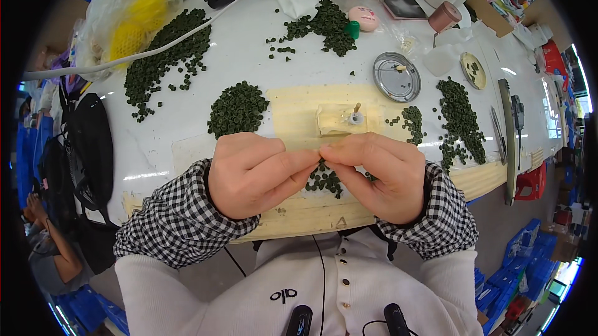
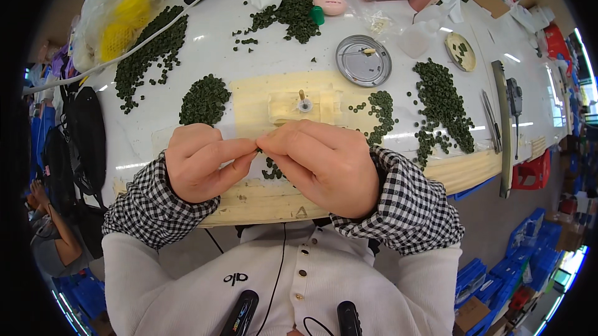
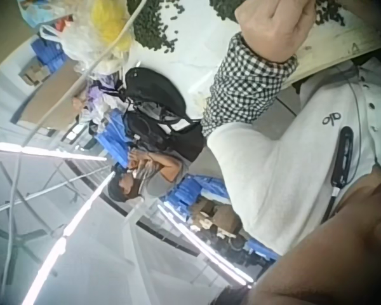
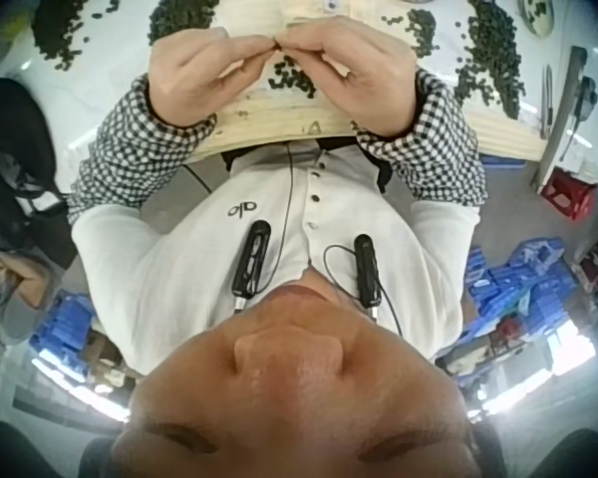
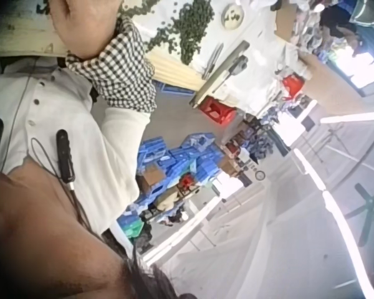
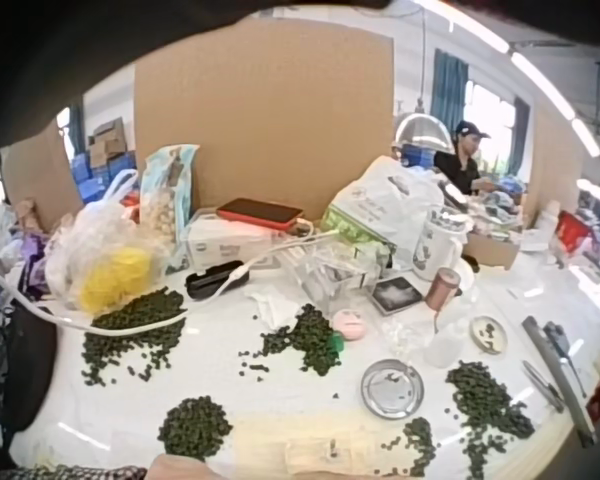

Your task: Manually assembling small green plastic components onto a base at a factory workstation.

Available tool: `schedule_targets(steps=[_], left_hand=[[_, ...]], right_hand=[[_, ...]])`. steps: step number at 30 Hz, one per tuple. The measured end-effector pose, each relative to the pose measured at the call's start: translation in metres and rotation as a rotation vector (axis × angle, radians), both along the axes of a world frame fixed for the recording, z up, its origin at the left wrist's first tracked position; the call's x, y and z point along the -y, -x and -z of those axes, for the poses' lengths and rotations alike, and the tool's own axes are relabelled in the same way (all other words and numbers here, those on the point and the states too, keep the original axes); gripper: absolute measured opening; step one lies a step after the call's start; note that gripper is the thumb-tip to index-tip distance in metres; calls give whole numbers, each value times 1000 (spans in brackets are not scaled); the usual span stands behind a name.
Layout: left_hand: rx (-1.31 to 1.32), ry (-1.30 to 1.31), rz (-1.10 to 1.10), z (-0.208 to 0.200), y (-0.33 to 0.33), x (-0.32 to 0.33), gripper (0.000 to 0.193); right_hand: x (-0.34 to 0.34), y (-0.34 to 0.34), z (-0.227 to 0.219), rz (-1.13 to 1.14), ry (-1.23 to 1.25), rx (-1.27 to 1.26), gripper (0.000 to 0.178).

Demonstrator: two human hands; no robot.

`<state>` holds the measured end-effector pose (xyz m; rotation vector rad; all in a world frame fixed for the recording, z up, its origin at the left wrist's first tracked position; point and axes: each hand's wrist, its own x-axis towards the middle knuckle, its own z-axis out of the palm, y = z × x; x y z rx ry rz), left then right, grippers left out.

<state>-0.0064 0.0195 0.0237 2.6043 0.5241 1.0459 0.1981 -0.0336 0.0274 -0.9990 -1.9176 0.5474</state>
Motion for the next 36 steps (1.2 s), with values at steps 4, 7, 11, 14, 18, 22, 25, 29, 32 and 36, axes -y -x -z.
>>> schedule_targets(steps=[4, 7, 11, 14, 18, 22, 25, 29, 32, 36], left_hand=[[6, -10, -3, 1, 0, 0, 28], [-6, 0, 8, 1, 0, 0, 27], [-9, 34, 32, 1, 1, 1, 27], [-9, 57, 44, 2, 1, 2, 26], [-5, 87, 69, 0, 0, 2, 23], [58, 209, 70, 4, -2, 3, 17], [96, 699, 16, 3, 1, 7, 11], [145, 959, 28, 7, 2, 8, 9], [140, 970, 36, 8, 2, 7, 11], [132, 1061, 37, 4, 1, 8, 10]], right_hand=[[0, 1, 1, 2, -17, 0, 17], [0, 1, 1, -2, -16, 9, 17], [0, 0, 1, -17, 10, 3, 16], [1, 0, 0, -27, 33, 9, 17], [1, 0, 1, -30, 34, -5, 17], [1, 0, 1, -21, 58, -19, 17], [1, 0, 1, 7, 118, -48, 16], [1, 0, 1, 30, 190, -85, 15], [2, 1, 0, 42, 229, -121, 13], [2, 1, -2, 32, 333, -155, 11]])
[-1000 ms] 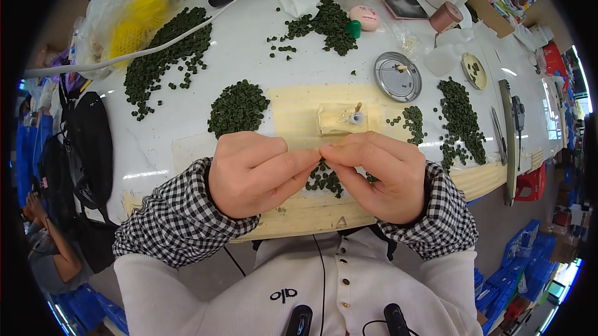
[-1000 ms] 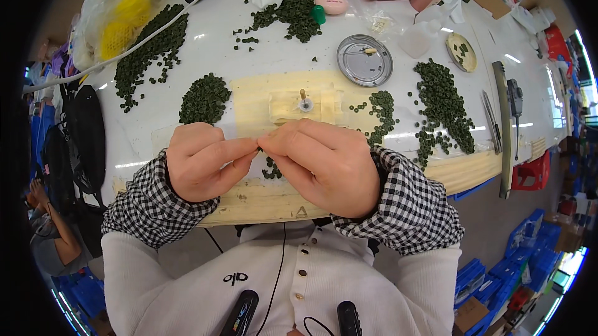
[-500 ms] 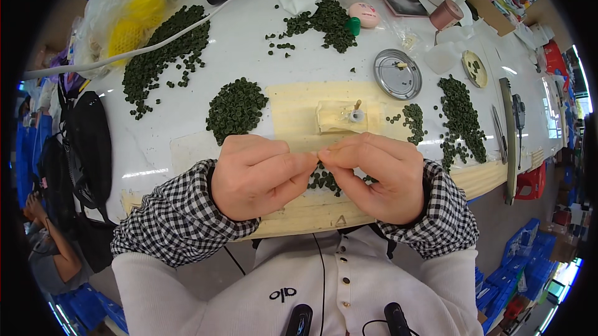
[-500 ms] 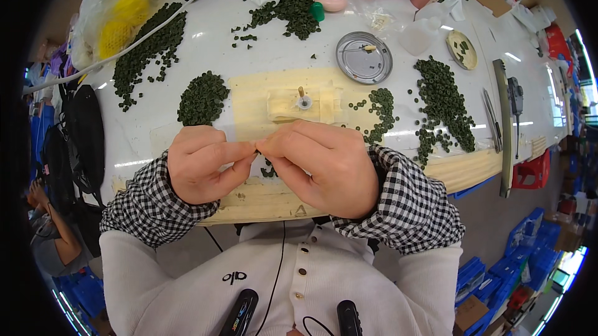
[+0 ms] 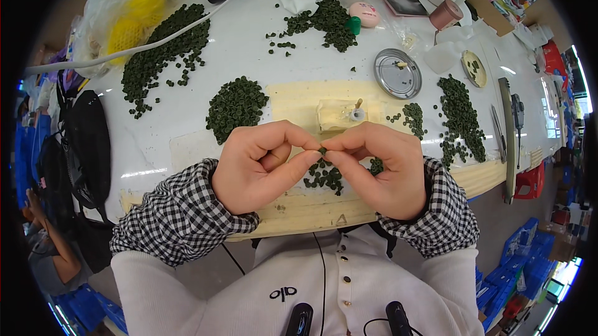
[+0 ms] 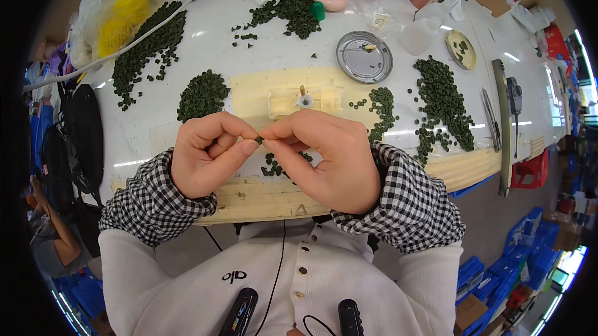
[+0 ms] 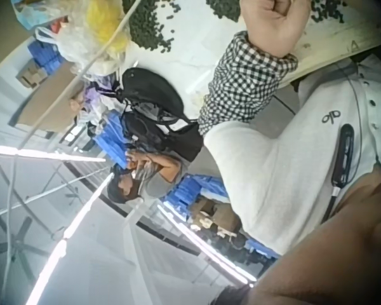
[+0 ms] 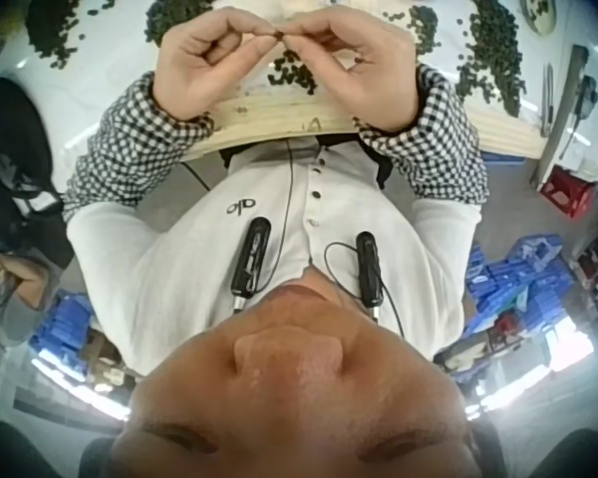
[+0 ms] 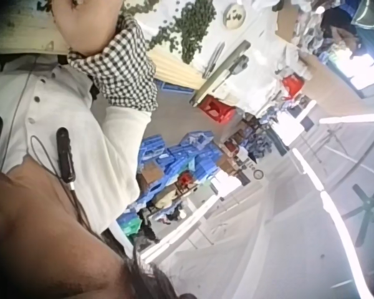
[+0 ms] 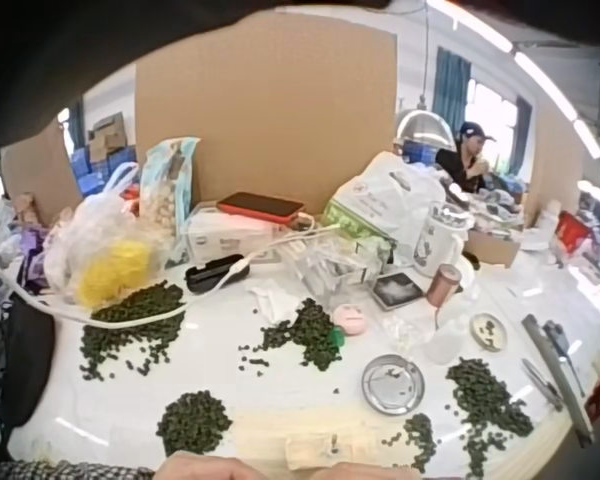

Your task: Manually assembling small green plastic components onto a base at a factory workstation.

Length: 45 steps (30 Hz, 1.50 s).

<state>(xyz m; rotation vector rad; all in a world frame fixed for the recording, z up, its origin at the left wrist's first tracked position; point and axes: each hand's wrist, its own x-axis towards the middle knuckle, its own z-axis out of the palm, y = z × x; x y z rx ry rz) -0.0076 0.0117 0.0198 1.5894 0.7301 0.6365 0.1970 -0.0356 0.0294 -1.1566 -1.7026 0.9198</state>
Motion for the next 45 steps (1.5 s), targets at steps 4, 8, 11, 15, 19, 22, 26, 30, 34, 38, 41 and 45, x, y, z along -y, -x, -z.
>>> schedule_targets(steps=[4, 8, 11, 15, 19, 22, 26, 30, 34, 38, 41, 45], left_hand=[[50, 210, 8, 2, -2, -1, 9], [36, 199, 17, 2, 0, 0, 9], [-10, 60, 6, 0, 1, 1, 9], [-98, -327, -28, -7, 1, 0, 12], [-93, -561, -50, -6, 1, 0, 15], [-67, -651, -64, -6, 0, 0, 15], [-69, -714, -53, -7, 1, 0, 16], [-92, -756, -62, -7, 2, 1, 18], [-98, -782, -69, -9, 2, 1, 19], [-112, -775, -66, -12, 3, 1, 19], [-116, -753, -63, -14, 2, 1, 18], [-116, -716, -69, -15, 2, 1, 17]], right_hand=[[0, 0, 1, -24, 82, -54, 10], [0, -1, 4, -50, 214, -159, 11], [0, -2, 7, -56, 230, -168, 11], [0, 0, 7, -31, 125, -111, 11], [0, 1, 8, -28, 83, -108, 11], [0, 0, 8, -29, 81, -112, 11], [1, 0, 7, -46, 118, -145, 12], [2, 1, 6, -77, 140, -172, 14], [3, 2, 4, -95, 175, -187, 16], [3, 1, 6, -96, 183, -205, 16], [3, 1, 6, -97, 204, -208, 16], [3, 2, 6, -96, 211, -209, 15]])
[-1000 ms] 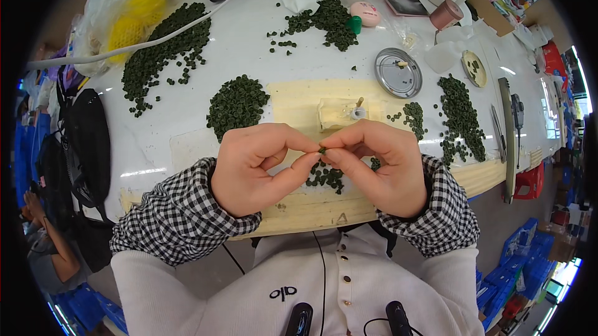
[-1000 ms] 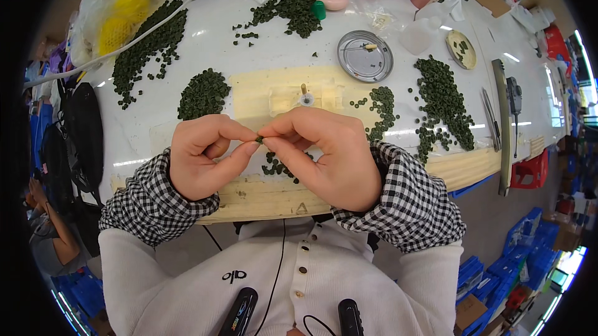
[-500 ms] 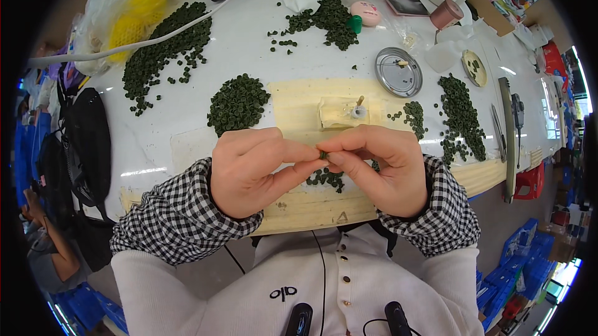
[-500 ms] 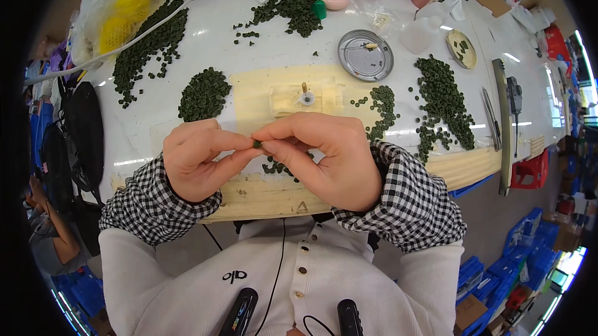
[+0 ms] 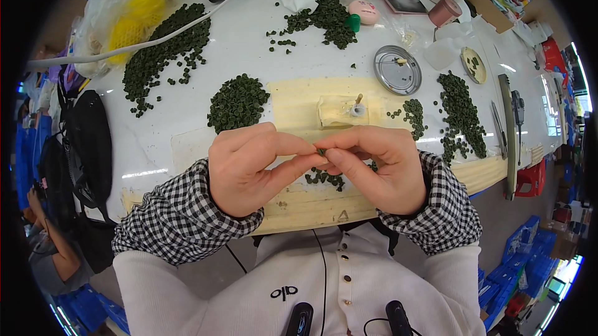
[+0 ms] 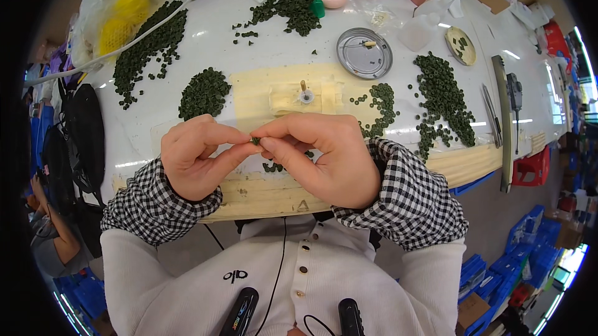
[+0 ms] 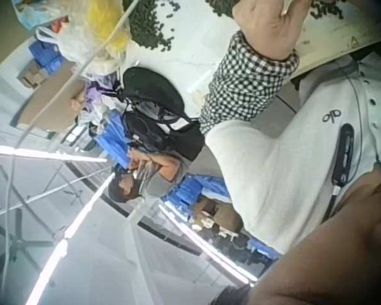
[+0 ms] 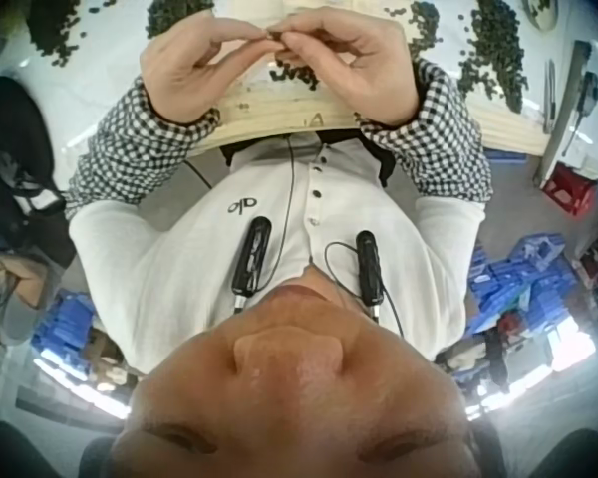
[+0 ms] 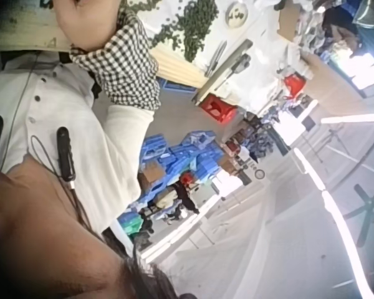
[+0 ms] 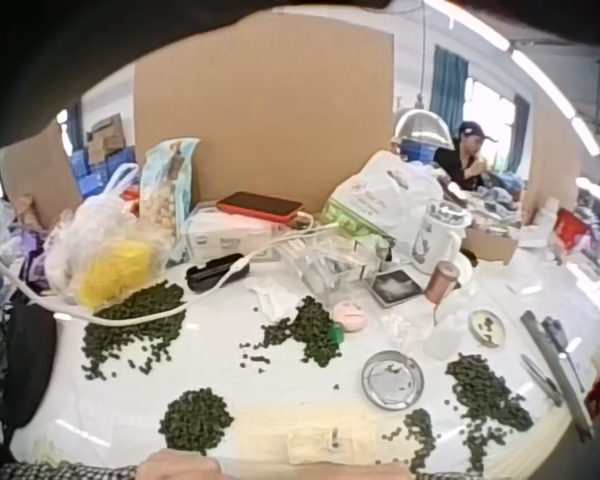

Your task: Manually assembling small green plastic components onto a base at a factory workstation.

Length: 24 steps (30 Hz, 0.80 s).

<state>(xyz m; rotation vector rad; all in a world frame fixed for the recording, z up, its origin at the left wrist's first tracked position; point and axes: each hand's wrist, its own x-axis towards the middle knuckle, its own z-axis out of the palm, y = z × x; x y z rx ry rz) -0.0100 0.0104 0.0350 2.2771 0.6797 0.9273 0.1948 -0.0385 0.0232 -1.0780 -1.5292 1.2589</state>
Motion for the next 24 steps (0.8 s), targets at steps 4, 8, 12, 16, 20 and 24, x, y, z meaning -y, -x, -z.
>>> schedule_targets(steps=[4, 8, 12, 16, 20, 24], left_hand=[[-2, -3, -9, -1, -1, 1, 18], [-13, -14, 12, 0, -2, 0, 18], [-16, -5, 13, 0, -3, 0, 18], [26, 26, -22, 8, -4, 1, 21], [67, 277, -51, 7, -4, 2, 18], [76, 375, -53, 12, -2, -1, 17]], right_hand=[[0, 0, 0, -8, 8, -13, 14], [0, 0, 0, 9, -4, 18, 14], [-2, -3, 1, 67, -177, 176, 13], [-2, -5, -2, 70, -135, 134, 12], [-2, -5, -4, 34, -74, 89, 12], [-2, -6, -1, 49, -84, 76, 13]])
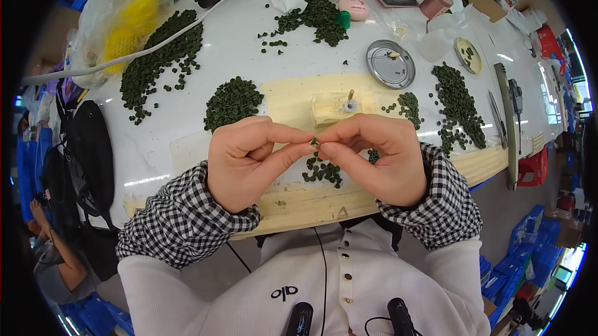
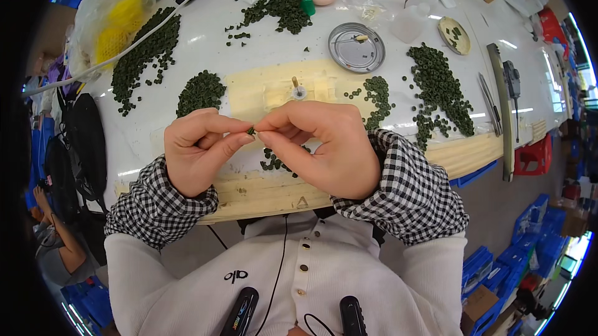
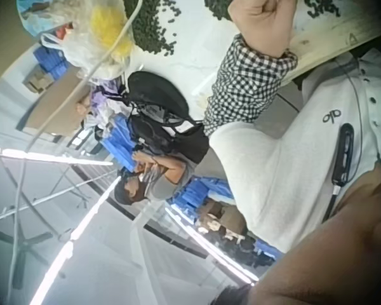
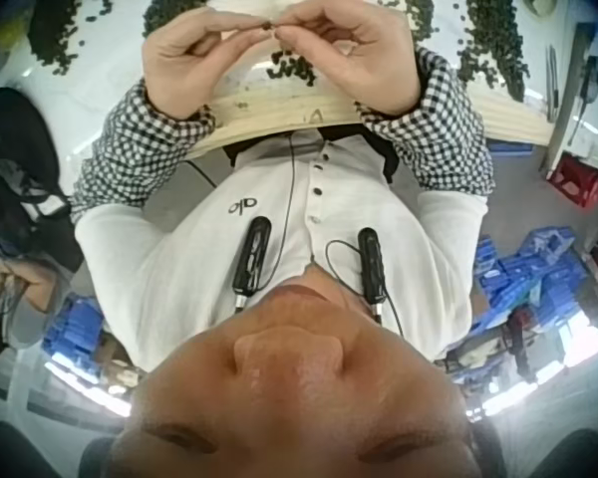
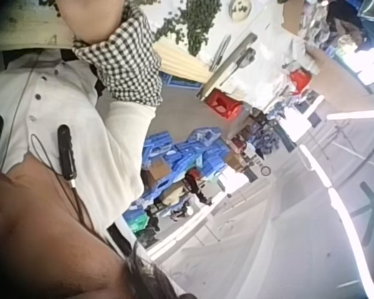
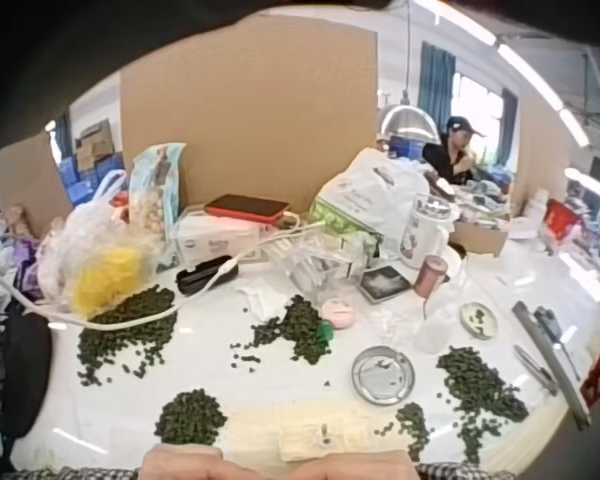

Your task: Manually assembling small green plastic components onto a base at a factory workstation.

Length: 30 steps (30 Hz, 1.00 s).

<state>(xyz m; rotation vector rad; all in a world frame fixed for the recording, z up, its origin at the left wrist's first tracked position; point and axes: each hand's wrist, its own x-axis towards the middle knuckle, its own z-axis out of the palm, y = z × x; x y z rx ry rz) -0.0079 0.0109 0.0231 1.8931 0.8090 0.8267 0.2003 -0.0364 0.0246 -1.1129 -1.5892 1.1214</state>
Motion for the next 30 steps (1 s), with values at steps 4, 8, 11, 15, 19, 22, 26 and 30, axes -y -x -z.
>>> schedule_targets(steps=[4, 8, 11, 15, 19, 22, 26, 30], left_hand=[[-19, 15, 6, -1, 1, 1, 17], [-4, -8, -1, 1, -1, 2, 17], [-18, -45, 15, -1, 0, 2, 18], [-72, -190, 49, -7, 0, 2, 19], [-79, -360, 84, -8, 0, 0, 20], [-74, -465, 102, -5, 1, -1, 22], [-65, -545, 104, -5, 0, -2, 25], [-50, -582, 92, -1, -1, -1, 27]], right_hand=[[0, 1, -2, 14, -33, 28, 12], [-1, 1, 0, 38, -150, 103, 10], [-1, 3, -2, 50, -184, 127, 9], [-1, 4, 0, 73, -263, 155, 12], [-2, 3, 1, 46, -322, 180, 16], [-3, 1, 0, 12, -356, 197, 18], [-4, 0, 1, -14, -399, 205, 17], [-3, 1, 1, -27, -406, 206, 16]])
